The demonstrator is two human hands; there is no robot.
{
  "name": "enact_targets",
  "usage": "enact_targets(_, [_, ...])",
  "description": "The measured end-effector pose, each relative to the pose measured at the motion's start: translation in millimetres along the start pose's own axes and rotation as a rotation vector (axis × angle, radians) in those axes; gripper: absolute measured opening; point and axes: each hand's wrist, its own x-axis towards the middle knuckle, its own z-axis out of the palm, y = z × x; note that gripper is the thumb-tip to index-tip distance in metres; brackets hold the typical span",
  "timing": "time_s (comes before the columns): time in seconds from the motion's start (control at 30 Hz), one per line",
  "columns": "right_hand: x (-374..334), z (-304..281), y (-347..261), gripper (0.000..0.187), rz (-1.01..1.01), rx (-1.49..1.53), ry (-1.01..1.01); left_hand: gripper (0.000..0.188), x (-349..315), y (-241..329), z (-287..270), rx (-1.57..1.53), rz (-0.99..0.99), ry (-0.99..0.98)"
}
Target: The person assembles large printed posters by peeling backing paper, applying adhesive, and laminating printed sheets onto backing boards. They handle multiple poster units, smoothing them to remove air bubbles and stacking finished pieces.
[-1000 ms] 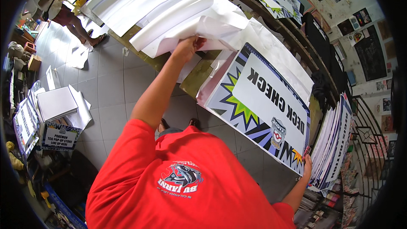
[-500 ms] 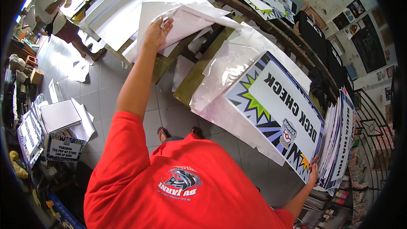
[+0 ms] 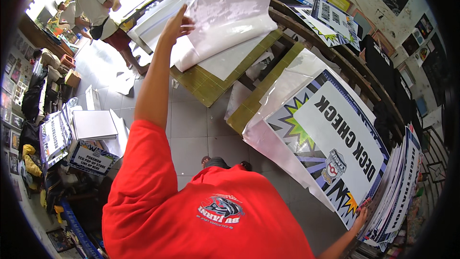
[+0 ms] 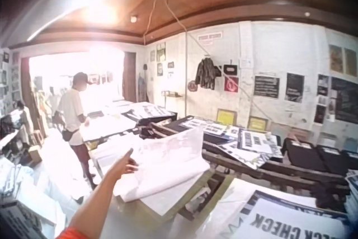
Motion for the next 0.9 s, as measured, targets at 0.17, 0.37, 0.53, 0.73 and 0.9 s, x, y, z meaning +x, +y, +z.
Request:
enact_targets(0.17, [2, 8, 9, 0.064, 0.005, 0.087, -0.036, 0.11, 14, -125, -18, 0.782, -0.096, 0.31])
enact_targets(0.37, [-42, 17, -35, 0.067, 0.032, -0.144, 0.069, 0.124, 8, -126, 15, 0.579, -0.32, 0.417])
enact_targets(0.53, [-75, 39, -69, 0.067, 0.058, -0.197, 0.129, 0.105, 37, -148, -14, 0.427, -0.216, 0.481])
enact_targets(0.73, [-112, 54, -92, 0.068, 0.093, -0.23, 0.188, 0.084, 91, -151, -30, 0.429, -0.369, 0.037])
enact_targets(0.9, [-127, 70, -111, 0.068, 0.115, -0.249, 0.219, 0.091, 125, -133, -29, 0.725, -0.364, -0.191])
